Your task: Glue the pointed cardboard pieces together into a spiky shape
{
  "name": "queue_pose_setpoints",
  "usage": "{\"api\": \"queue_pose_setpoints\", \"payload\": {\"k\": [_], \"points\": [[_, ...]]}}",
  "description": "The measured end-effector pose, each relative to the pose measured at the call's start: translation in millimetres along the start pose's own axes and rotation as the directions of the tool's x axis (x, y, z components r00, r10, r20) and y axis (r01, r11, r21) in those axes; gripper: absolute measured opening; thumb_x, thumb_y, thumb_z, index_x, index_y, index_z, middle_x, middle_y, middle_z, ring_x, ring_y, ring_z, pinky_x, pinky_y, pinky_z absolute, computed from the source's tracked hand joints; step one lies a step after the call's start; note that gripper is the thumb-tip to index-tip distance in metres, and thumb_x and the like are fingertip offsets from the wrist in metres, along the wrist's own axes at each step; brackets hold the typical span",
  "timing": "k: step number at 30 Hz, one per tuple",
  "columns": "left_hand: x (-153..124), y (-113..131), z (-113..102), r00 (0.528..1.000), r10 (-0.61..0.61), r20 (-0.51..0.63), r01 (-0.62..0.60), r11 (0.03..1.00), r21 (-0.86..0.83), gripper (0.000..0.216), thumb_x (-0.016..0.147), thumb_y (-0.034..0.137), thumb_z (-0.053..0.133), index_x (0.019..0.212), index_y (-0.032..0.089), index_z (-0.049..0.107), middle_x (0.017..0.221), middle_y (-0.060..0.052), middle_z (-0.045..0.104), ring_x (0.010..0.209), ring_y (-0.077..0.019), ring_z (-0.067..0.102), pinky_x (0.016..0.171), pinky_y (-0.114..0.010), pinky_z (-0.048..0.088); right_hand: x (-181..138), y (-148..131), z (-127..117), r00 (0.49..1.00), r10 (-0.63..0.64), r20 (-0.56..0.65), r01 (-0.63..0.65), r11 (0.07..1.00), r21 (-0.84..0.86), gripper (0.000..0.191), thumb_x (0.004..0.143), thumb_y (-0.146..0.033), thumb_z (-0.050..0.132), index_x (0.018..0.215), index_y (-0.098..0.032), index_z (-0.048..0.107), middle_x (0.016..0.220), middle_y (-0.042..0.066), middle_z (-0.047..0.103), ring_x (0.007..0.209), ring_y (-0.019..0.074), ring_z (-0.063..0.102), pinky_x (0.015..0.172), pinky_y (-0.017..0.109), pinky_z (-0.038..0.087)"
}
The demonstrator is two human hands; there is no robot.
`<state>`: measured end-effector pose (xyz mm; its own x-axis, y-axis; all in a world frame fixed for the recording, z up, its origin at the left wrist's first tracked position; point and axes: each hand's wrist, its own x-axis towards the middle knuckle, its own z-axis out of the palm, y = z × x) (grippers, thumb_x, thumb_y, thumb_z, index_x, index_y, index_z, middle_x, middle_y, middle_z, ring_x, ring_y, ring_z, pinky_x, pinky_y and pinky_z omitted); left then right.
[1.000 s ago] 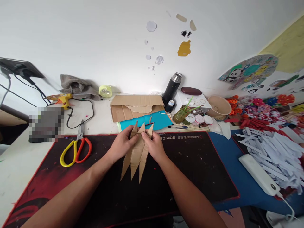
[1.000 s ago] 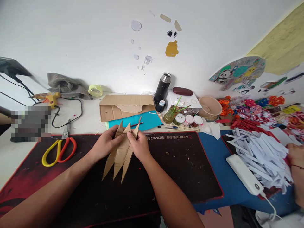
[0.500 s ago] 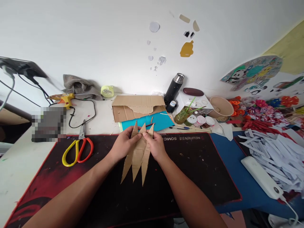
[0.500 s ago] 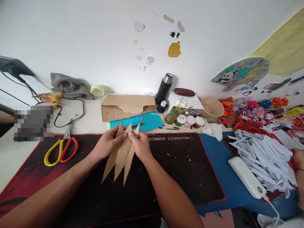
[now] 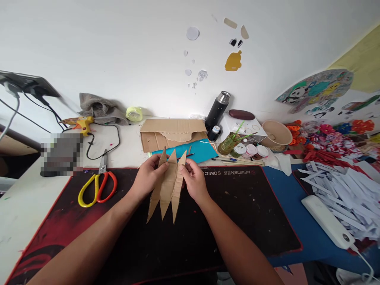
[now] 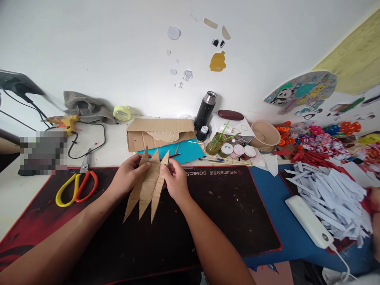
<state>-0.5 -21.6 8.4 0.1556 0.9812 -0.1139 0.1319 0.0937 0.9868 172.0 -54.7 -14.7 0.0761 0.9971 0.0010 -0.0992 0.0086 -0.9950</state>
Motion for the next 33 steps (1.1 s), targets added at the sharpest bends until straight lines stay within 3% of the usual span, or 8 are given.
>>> {"api": "queue_pose_setpoints", "payload": {"k": [9,14,24,33], "points": [[0.8,-1.2,5.6,0.999,0.021,0.046,-0.018,0.998,-0.059,0.028,0.080,0.043,0.069,0.097,0.023,0.062,0.088,0.001,0.065,0.080,-0.0193,0.060,0.075,-0.031,0.049,0.3,5.2,-0.7,1.000,-0.018,-0.022,0.017,0.999,-0.049,0.023,0.094,-0.042,0.066,0.109,-0.025,0.072,0.089,0.003,0.074,0.084,0.0232,0.068,0.084,0.036,0.056],[-1.4,3.6,4.2,0.997,0.002,0.078,-0.002,1.000,0.012,0.023,0.079,0.040,0.063,0.096,0.024,0.058,0.079,0.005,0.055,0.070,-0.0165,0.051,0.068,-0.029,0.045,0.0,7.3,0.3,0.999,-0.040,-0.026,0.035,0.985,-0.171,0.024,0.095,-0.038,0.062,0.109,-0.025,0.076,0.094,0.003,0.077,0.084,0.0234,0.068,0.077,0.033,0.055],[-1.5,1.7,4.6,0.998,0.041,0.044,-0.046,0.993,0.108,0.020,0.079,0.036,0.059,0.095,0.025,0.059,0.083,0.004,0.062,0.077,-0.0191,0.056,0.072,-0.030,0.046,1.2,9.8,1.2,0.997,-0.074,-0.030,0.062,0.957,-0.284,0.027,0.096,-0.038,0.060,0.112,-0.024,0.078,0.103,0.005,0.080,0.088,0.0254,0.070,0.079,0.035,0.054],[-4.9,-0.9,3.9,0.990,0.134,0.033,-0.138,0.939,0.315,0.020,0.085,0.034,0.053,0.102,0.025,0.059,0.092,0.001,0.068,0.087,-0.0220,0.063,0.080,-0.031,0.049,1.0,8.3,1.0,0.997,-0.077,0.003,0.074,0.948,-0.309,0.029,0.098,-0.036,0.057,0.116,-0.026,0.079,0.099,0.004,0.078,0.083,0.0247,0.069,0.076,0.035,0.050]]}}
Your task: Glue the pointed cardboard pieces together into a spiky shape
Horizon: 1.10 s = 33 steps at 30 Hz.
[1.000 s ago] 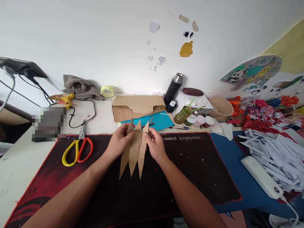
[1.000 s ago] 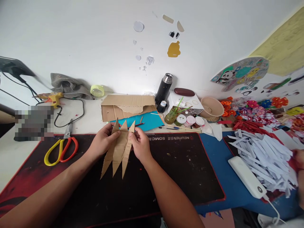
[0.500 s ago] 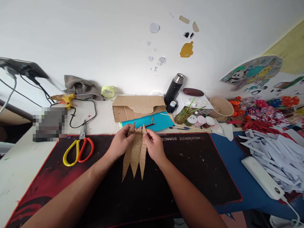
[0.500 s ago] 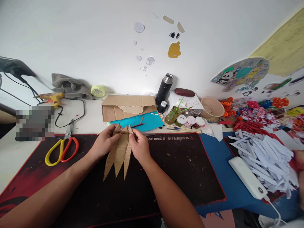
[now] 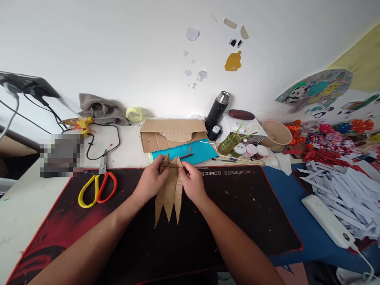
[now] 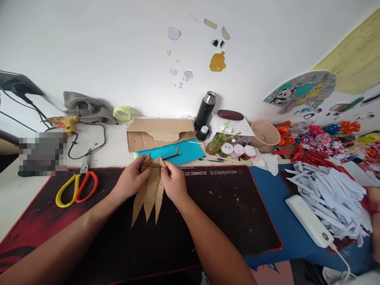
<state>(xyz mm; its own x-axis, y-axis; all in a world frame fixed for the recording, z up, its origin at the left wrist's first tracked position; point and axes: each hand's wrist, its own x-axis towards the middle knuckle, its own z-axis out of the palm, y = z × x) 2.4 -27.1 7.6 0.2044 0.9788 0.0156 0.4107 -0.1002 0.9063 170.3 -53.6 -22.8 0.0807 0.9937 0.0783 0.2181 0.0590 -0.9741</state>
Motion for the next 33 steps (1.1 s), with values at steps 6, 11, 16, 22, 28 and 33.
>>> {"api": "queue_pose_setpoints", "payload": {"k": [6,11,16,22,28,33], "points": [[-2.4,-5.4,3.9,1.000,0.016,0.008,-0.017,0.991,0.133,0.017,0.091,0.034,0.047,0.105,0.026,0.051,0.092,-0.002,0.069,0.086,-0.0251,0.065,0.076,-0.033,0.046,0.3,-0.7,0.0,1.000,-0.022,-0.005,0.021,0.999,-0.049,0.028,0.099,-0.034,0.057,0.113,-0.025,0.078,0.101,0.005,0.080,0.086,0.0248,0.070,0.079,0.034,0.051],[-3.6,-4.6,5.5,1.000,-0.001,-0.001,0.001,0.982,0.190,0.017,0.091,0.033,0.045,0.106,0.026,0.047,0.093,-0.003,0.066,0.083,-0.0258,0.063,0.075,-0.035,0.044,0.4,-1.8,0.0,0.999,-0.036,0.007,0.037,0.997,-0.062,0.028,0.100,-0.032,0.055,0.115,-0.025,0.077,0.109,0.005,0.081,0.095,0.0253,0.073,0.082,0.033,0.054],[-2.0,-4.0,6.3,1.000,0.018,0.002,-0.018,0.990,0.141,0.009,0.087,0.030,0.046,0.092,0.027,0.039,0.082,0.001,0.058,0.073,-0.0211,0.055,0.068,-0.033,0.041,-0.1,-2.3,-0.7,0.998,-0.049,0.028,0.051,0.997,-0.054,0.027,0.101,-0.031,0.054,0.116,-0.025,0.076,0.114,0.005,0.080,0.103,0.0262,0.074,0.089,0.035,0.055],[-1.3,-8.8,6.3,0.995,0.058,0.079,-0.068,0.988,0.138,0.008,0.087,0.031,0.045,0.092,0.025,0.046,0.079,0.001,0.056,0.070,-0.0198,0.051,0.069,-0.034,0.042,0.1,-0.8,-1.6,0.997,-0.046,0.059,0.052,0.994,-0.100,0.028,0.101,-0.030,0.053,0.117,-0.024,0.075,0.115,0.007,0.080,0.101,0.0264,0.074,0.087,0.036,0.054],[-0.8,-9.3,1.7,0.985,0.088,0.147,-0.108,0.984,0.139,0.012,0.090,0.031,0.046,0.095,0.023,0.054,0.080,0.000,0.062,0.071,-0.0211,0.058,0.068,-0.033,0.042,0.6,-0.2,-2.1,0.996,-0.052,0.075,0.061,0.992,-0.112,0.026,0.101,-0.028,0.052,0.114,-0.024,0.074,0.116,0.007,0.080,0.101,0.0258,0.073,0.087,0.036,0.054],[0.3,-8.4,-0.1,0.983,0.086,0.162,-0.113,0.980,0.166,0.014,0.090,0.029,0.047,0.097,0.022,0.056,0.076,0.001,0.062,0.066,-0.0197,0.056,0.064,-0.032,0.040,0.6,-0.5,-3.0,0.995,-0.048,0.089,0.058,0.992,-0.111,0.024,0.101,-0.027,0.052,0.111,-0.024,0.074,0.110,0.006,0.079,0.099,0.0255,0.073,0.087,0.035,0.054]]}}
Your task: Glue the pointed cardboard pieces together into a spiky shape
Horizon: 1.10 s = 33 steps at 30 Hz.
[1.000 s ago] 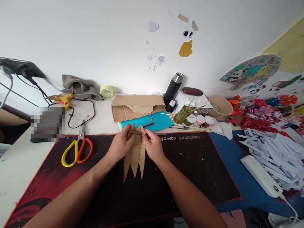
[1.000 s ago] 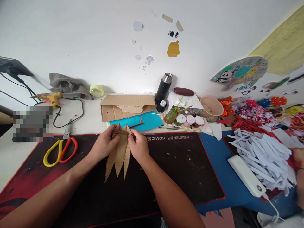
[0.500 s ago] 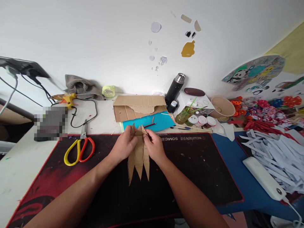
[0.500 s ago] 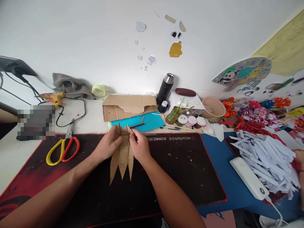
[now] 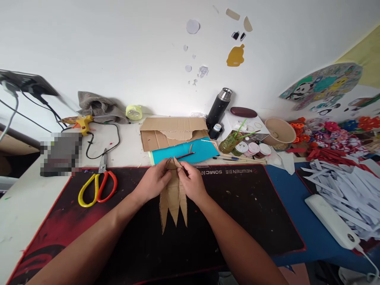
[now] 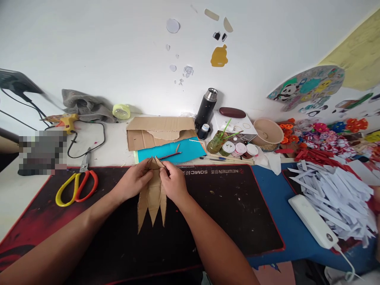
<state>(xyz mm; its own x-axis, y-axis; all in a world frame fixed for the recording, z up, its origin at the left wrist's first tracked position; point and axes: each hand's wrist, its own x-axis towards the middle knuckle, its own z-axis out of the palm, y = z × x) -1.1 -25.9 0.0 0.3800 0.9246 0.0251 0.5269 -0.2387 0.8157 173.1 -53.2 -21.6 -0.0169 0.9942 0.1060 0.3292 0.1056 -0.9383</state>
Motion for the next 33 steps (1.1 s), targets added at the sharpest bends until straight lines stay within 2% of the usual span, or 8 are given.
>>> {"api": "queue_pose_setpoints", "payload": {"k": [5,8,12,19,28,33], "points": [[-0.1,0.3,0.5,1.000,0.009,0.022,-0.010,0.999,0.042,0.019,0.091,0.029,0.045,0.102,0.021,0.058,0.074,0.001,0.061,0.065,-0.0201,0.056,0.063,-0.031,0.039,-0.5,-0.3,0.1,1.000,0.004,0.017,-0.003,0.998,-0.062,0.024,0.102,-0.026,0.050,0.108,-0.025,0.073,0.105,0.005,0.079,0.094,0.0253,0.072,0.082,0.035,0.053],[-0.4,0.0,0.0,1.000,0.008,0.024,-0.009,0.998,0.063,0.020,0.091,0.028,0.045,0.103,0.021,0.058,0.074,0.001,0.061,0.064,-0.0202,0.056,0.063,-0.031,0.038,-0.7,-1.1,-0.6,1.000,-0.010,0.029,0.012,0.998,-0.063,0.025,0.102,-0.026,0.049,0.108,-0.025,0.073,0.106,0.006,0.078,0.097,0.0261,0.072,0.085,0.036,0.053],[-1.1,-0.3,-2.4,0.999,0.030,0.039,-0.033,0.998,0.060,0.023,0.092,0.029,0.045,0.108,0.021,0.060,0.079,-0.001,0.066,0.069,-0.0213,0.061,0.065,-0.031,0.041,-1.4,-3.0,-2.9,0.998,-0.022,0.058,0.024,0.999,-0.023,0.026,0.103,-0.028,0.050,0.113,-0.024,0.073,0.112,0.007,0.078,0.105,0.0273,0.073,0.090,0.036,0.053],[-0.7,0.8,-2.9,0.998,0.026,0.058,-0.033,0.993,0.117,0.034,0.092,0.031,0.043,0.118,0.019,0.061,0.087,-0.006,0.071,0.074,-0.0251,0.066,0.070,-0.035,0.045,-1.4,-2.7,-3.1,0.998,-0.011,0.066,0.016,0.997,-0.076,0.025,0.104,-0.026,0.052,0.110,-0.024,0.075,0.106,0.006,0.079,0.101,0.0273,0.074,0.087,0.036,0.053],[1.9,-4.1,1.9,0.997,0.050,0.050,-0.059,0.981,0.187,0.027,0.093,0.026,0.043,0.112,0.020,0.060,0.093,-0.009,0.073,0.081,-0.0290,0.070,0.071,-0.036,0.046,-2.1,-5.5,-3.0,0.997,0.022,0.074,-0.015,0.996,-0.092,0.031,0.103,-0.026,0.053,0.123,-0.027,0.077,0.118,0.006,0.080,0.108,0.0284,0.074,0.086,0.036,0.054],[3.1,-6.3,2.9,0.997,0.051,0.062,-0.062,0.982,0.177,0.022,0.093,0.025,0.043,0.108,0.021,0.059,0.092,-0.009,0.072,0.082,-0.0285,0.070,0.072,-0.036,0.047,-1.6,-5.4,-3.2,0.997,0.026,0.071,-0.018,0.993,-0.118,0.031,0.103,-0.027,0.054,0.122,-0.028,0.077,0.110,0.006,0.081,0.101,0.0283,0.074,0.082,0.035,0.054]]}}
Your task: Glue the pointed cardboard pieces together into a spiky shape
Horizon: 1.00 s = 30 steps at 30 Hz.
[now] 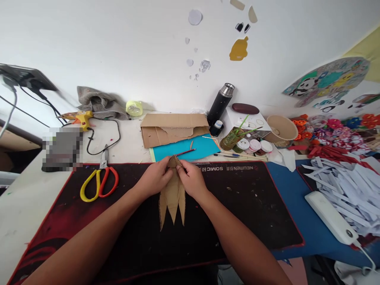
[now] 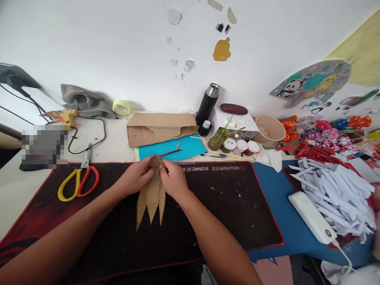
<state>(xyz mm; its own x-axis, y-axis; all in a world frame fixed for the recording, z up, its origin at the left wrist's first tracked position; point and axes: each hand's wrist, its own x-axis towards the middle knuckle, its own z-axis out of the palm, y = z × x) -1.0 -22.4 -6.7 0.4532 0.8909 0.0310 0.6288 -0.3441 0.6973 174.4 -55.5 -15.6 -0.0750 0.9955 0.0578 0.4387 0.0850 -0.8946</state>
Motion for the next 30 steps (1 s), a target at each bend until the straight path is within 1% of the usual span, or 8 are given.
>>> {"api": "queue_pose_setpoints", "payload": {"k": [6,10,15,20,22,25,27,30], "points": [[-0.3,1.0,-3.3,1.000,0.002,0.018,-0.001,0.999,-0.045,0.022,0.092,0.027,0.042,0.105,0.021,0.059,0.094,-0.009,0.072,0.084,-0.0292,0.069,0.073,-0.037,0.048,0.0,-0.7,-0.1,1.000,-0.009,-0.006,0.008,1.000,-0.019,0.028,0.102,-0.026,0.053,0.115,-0.027,0.078,0.104,0.007,0.080,0.097,0.0284,0.073,0.084,0.036,0.054],[-0.3,1.5,-4.6,0.999,-0.019,0.038,0.026,0.985,-0.171,0.026,0.090,0.029,0.044,0.108,0.020,0.060,0.095,-0.008,0.073,0.086,-0.0282,0.069,0.078,-0.038,0.051,-0.1,-0.3,0.8,1.000,-0.008,-0.012,0.008,1.000,-0.019,0.026,0.102,-0.026,0.052,0.111,-0.026,0.077,0.100,0.006,0.080,0.094,0.0273,0.072,0.081,0.034,0.053],[0.1,2.0,-2.4,0.999,-0.047,0.017,0.050,0.958,-0.284,0.029,0.088,0.031,0.047,0.109,0.019,0.063,0.098,-0.006,0.073,0.089,-0.0265,0.068,0.081,-0.038,0.052,0.4,0.0,1.4,1.000,0.010,-0.024,-0.010,1.000,0.003,0.026,0.102,-0.028,0.051,0.106,-0.025,0.076,0.097,0.004,0.079,0.090,0.0259,0.072,0.077,0.033,0.050],[-0.4,2.0,-0.3,0.997,-0.071,-0.004,0.067,0.958,-0.279,0.030,0.087,0.030,0.048,0.109,0.018,0.065,0.093,-0.005,0.072,0.083,-0.0249,0.067,0.078,-0.037,0.053,0.5,-0.6,1.0,1.000,0.014,-0.026,-0.014,1.000,0.007,0.025,0.102,-0.029,0.050,0.102,-0.024,0.075,0.093,0.004,0.078,0.087,0.0256,0.071,0.076,0.033,0.048],[-0.6,0.6,0.8,0.997,-0.070,-0.007,0.065,0.953,-0.296,0.032,0.088,0.030,0.049,0.113,0.017,0.065,0.098,-0.006,0.074,0.087,-0.0258,0.068,0.083,-0.038,0.054,0.2,-0.9,0.7,1.000,0.012,-0.026,-0.011,1.000,0.019,0.025,0.102,-0.030,0.050,0.102,-0.024,0.075,0.094,0.004,0.078,0.087,0.0257,0.071,0.075,0.032,0.048],[-1.0,-1.1,2.8,0.999,-0.052,0.001,0.048,0.926,-0.373,0.039,0.089,0.030,0.051,0.122,0.016,0.065,0.109,-0.008,0.076,0.098,-0.0272,0.069,0.091,-0.041,0.054,-0.3,-0.9,0.1,1.000,0.007,-0.027,-0.006,0.999,0.045,0.025,0.101,-0.030,0.050,0.103,-0.024,0.074,0.096,0.005,0.078,0.088,0.0260,0.070,0.074,0.032,0.049],[-1.4,-0.6,3.7,0.999,-0.051,-0.001,0.047,0.930,-0.364,0.040,0.089,0.030,0.050,0.123,0.016,0.065,0.108,-0.008,0.076,0.096,-0.0268,0.069,0.090,-0.040,0.054,-0.3,-0.5,-0.3,1.000,0.009,-0.027,-0.008,0.999,0.037,0.024,0.101,-0.030,0.051,0.101,-0.023,0.074,0.094,0.004,0.077,0.086,0.0257,0.070,0.074,0.032,0.049],[-2.4,2.4,3.9,0.998,-0.062,-0.018,0.056,0.964,-0.260,0.038,0.090,0.031,0.048,0.119,0.015,0.065,0.095,-0.007,0.074,0.083,-0.0254,0.066,0.079,-0.038,0.052,-0.1,0.0,-0.7,1.000,0.005,-0.031,-0.004,1.000,0.024,0.024,0.101,-0.030,0.050,0.099,-0.024,0.074,0.092,0.004,0.077,0.086,0.0257,0.070,0.074,0.032,0.050]]}}
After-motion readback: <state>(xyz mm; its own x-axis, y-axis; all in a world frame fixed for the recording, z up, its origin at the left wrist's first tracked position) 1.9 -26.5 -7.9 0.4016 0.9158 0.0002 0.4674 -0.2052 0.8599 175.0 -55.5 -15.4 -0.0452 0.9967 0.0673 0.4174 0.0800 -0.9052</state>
